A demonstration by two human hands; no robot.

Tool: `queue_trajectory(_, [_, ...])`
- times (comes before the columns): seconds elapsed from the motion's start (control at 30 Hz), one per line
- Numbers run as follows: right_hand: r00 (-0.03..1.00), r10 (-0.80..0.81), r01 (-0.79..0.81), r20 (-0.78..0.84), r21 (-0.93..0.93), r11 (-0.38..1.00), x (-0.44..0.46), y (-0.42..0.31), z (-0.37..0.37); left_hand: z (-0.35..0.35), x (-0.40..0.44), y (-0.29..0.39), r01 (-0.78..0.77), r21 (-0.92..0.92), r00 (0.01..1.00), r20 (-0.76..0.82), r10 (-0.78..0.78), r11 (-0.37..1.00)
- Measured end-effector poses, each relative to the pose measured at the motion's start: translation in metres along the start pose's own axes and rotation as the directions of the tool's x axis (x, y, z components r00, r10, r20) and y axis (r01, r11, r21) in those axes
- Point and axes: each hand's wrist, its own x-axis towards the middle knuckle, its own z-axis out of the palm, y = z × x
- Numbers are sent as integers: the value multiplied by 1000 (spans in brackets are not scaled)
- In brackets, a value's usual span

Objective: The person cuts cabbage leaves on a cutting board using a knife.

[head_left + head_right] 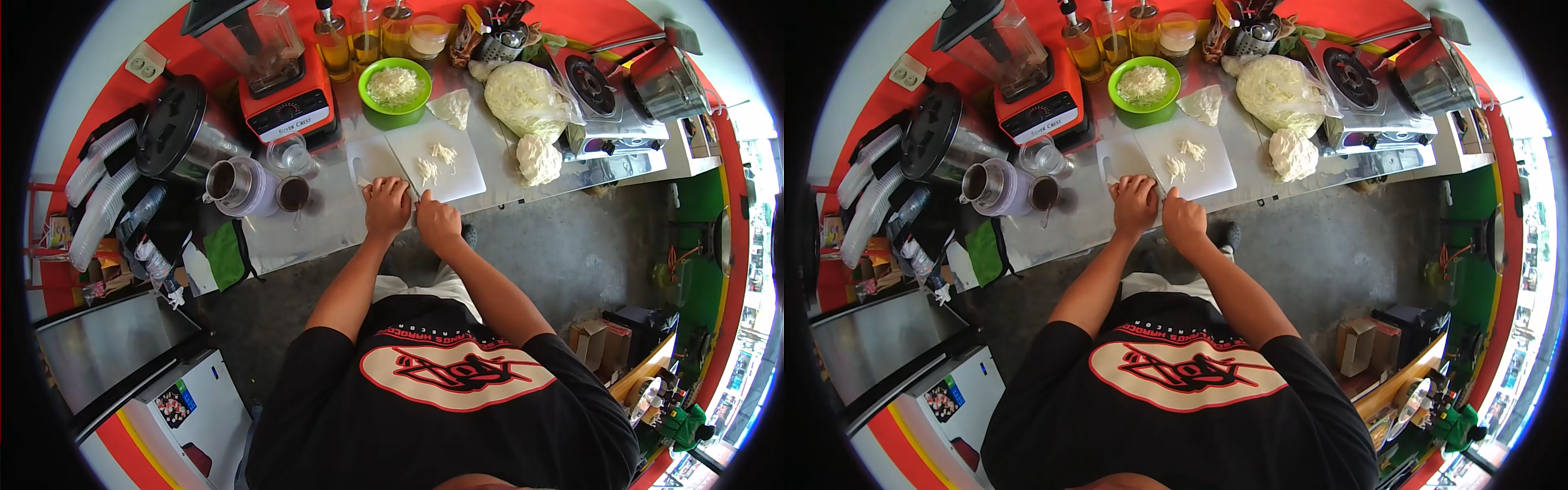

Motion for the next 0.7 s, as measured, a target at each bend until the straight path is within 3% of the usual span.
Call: queue_trajectory(0.7, [1000,8,-8,-17,-14,1000,0,0,9,3,-2,-2,0,8,998,-64,1,1000])
